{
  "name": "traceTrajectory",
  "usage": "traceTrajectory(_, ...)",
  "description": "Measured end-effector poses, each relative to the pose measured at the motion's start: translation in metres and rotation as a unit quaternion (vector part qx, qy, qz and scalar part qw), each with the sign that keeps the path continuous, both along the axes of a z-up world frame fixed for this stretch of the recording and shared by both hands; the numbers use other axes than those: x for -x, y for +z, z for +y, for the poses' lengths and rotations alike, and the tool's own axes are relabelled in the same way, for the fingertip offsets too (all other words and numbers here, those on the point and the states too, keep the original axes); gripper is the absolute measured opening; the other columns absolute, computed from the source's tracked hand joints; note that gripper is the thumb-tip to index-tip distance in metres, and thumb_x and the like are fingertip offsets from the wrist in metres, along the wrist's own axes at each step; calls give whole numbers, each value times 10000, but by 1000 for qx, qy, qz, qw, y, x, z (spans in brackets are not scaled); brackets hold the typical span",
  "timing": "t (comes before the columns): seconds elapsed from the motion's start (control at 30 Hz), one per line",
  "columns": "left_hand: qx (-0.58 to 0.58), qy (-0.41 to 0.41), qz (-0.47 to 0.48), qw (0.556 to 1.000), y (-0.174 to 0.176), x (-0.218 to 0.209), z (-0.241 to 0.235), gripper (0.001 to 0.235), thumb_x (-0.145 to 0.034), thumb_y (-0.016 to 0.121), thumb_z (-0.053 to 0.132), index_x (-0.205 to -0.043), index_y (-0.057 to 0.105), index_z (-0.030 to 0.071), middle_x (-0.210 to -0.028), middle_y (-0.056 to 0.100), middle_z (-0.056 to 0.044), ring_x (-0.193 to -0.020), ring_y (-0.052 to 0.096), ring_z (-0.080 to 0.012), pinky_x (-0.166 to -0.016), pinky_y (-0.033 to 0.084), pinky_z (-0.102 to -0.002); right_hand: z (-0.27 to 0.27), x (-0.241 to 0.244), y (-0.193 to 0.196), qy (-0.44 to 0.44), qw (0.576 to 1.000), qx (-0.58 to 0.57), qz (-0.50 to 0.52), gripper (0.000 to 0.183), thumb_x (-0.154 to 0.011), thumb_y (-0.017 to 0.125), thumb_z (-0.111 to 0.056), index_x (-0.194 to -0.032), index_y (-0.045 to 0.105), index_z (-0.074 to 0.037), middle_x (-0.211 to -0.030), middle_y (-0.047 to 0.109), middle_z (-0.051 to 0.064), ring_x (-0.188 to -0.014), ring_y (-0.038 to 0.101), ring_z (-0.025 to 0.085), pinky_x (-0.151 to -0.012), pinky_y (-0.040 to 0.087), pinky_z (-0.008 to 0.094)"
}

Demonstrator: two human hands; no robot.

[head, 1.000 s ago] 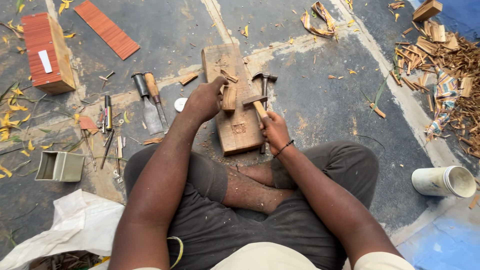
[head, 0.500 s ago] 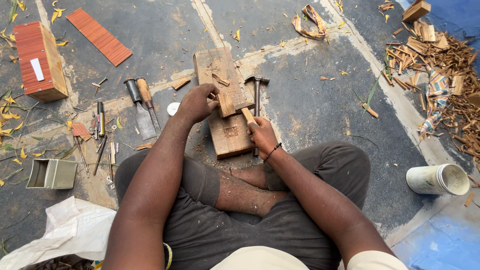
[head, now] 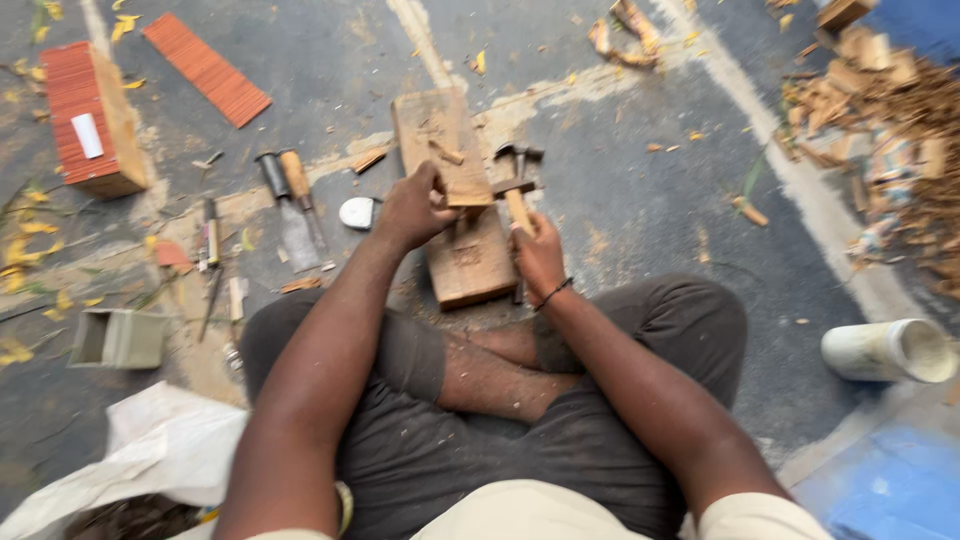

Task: The person sits on the ground and uses a hammer and chisel to carve a small wooden block. They repeatedly position the chisel on the wood and strike it with the hammer to remove shavings, occasionally adjusting the block's orientation.

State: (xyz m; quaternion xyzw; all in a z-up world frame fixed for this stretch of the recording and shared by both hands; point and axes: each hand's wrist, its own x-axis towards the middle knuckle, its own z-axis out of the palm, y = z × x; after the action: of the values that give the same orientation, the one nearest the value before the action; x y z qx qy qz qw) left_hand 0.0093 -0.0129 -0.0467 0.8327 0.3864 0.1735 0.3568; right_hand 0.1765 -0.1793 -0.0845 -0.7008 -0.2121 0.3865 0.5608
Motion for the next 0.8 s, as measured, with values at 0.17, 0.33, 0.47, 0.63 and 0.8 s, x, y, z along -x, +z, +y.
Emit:
traceTrajectory(0.17,-79,-30,-41,996,-33,-3,12,527,-739,880,267,-1176,662,68,-1039,730,-166,-974,715,-363,-877,566,-472,0,-8,-23,8,999,-39,-16,397,-982,606,-159,-1348,584,-6,-791,576,15,-589,507,90,-492,423,260)
traceTrajectory(0.33,-114,-21,-53,992,-51,-6,12,566,-742,897,310,-1201,665,74,-1114,703,-190,-1072,663,-400,-934,543,-492,3,-22,-70,9,993,-44,-112,323,-999,645,-177,-1267,613,0,-868,624,2,-674,564,81,-551,486,260)
traceTrajectory(0.47,-95,-14,65,993,-17,-4,1,590,-757,886,293,-1232,612,75,-1139,668,-157,-1064,671,-336,-919,557,-453,-2,-14,-62,37,999,-4,-2,265,-1025,579,-176,-1247,592,-32,-777,570,18,-567,488,107,-464,399,262)
traceTrajectory(0.63,-8,-26,164,986,23,-7,-13,523,-837,844,332,-1244,617,97,-1166,682,-97,-1088,701,-247,-957,591,-402,-2,-4,-30,77,997,11,-9,279,-1039,551,-133,-1301,549,-36,-781,592,-1,-577,527,83,-450,419,240)
traceTrajectory(0.8,-73,-39,131,988,18,3,-4,611,-722,924,329,-1210,630,107,-1242,626,-103,-1173,619,-290,-984,527,-425,-1,-3,-28,79,996,40,-31,321,-1039,535,-131,-1349,505,-53,-796,626,7,-572,529,82,-458,438,237)
